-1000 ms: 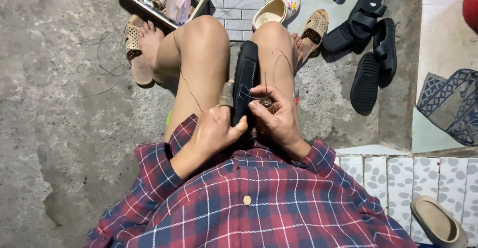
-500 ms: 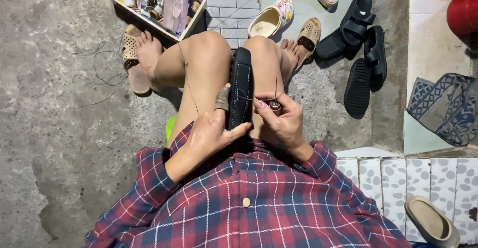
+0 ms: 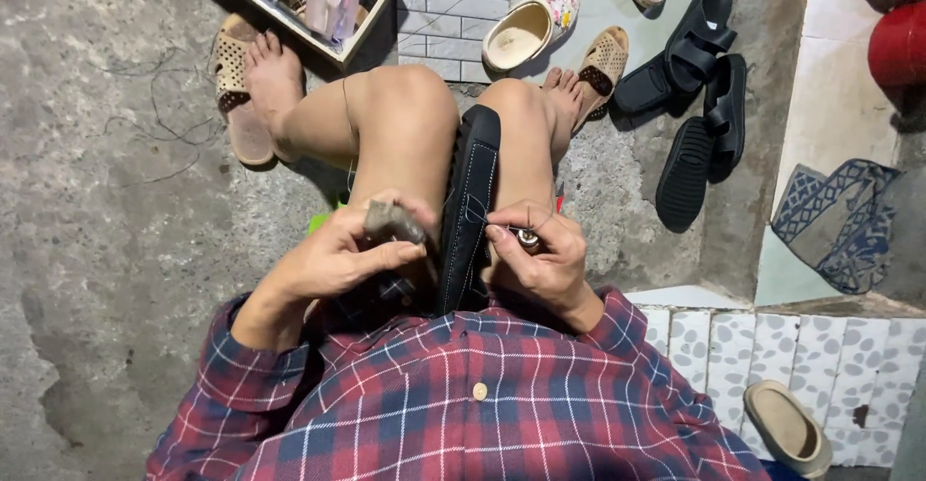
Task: Hand-sewing the sole of a black sandal using an awl and thread while sitting on the floor.
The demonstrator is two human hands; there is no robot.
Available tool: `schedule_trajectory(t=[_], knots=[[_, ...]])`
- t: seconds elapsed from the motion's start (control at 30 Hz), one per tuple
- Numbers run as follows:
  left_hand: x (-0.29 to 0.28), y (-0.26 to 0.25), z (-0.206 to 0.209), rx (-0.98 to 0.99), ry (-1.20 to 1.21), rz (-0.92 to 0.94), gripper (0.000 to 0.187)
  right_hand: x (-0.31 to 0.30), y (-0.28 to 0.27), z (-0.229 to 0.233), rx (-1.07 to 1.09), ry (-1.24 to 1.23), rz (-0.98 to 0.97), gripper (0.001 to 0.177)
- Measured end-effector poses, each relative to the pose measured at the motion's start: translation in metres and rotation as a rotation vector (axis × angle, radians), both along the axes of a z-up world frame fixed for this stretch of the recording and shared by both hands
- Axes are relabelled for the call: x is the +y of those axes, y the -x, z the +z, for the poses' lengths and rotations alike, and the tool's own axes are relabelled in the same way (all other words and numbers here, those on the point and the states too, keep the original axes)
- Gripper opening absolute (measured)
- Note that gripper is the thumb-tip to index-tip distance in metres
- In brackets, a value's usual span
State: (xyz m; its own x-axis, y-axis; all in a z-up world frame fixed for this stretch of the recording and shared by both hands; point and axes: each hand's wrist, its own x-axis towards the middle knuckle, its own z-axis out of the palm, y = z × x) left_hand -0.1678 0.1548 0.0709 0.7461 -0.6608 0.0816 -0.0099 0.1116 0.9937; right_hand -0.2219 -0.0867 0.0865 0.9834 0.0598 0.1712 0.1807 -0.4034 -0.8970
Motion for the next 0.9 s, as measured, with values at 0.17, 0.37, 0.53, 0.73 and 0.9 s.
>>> schedule_trajectory(t=[0.17,0.37,0.53,0.73,0.9], knots=[[-0.017,-0.001,-0.011,0.337,0.471,0.135,0.009,0.0,-0.007,0.002,-0.098,-0.002,0.04,0.005],[-0.074,-0.037,-0.036,0.499,0.686,0.371,0.007,0.002,-0.014,0.002,-0.082,-0.007,0.055,0.003],[-0.091,-0.099,0.022,0.236,0.515,0.497,0.015,0.001,-0.019,0.013,-0.099,0.047,0.095,0.002],[-0.119,-0.144,0.007,0.213,0.452,0.541,0.03,-0.002,-0.023,0.014,-0.048,0.14,0.112,0.005],[-0.131,-0.176,-0.055,0.6,0.466,0.706,0.024,0.001,-0.027,0.008,-0.008,0.152,0.091,0.006]])
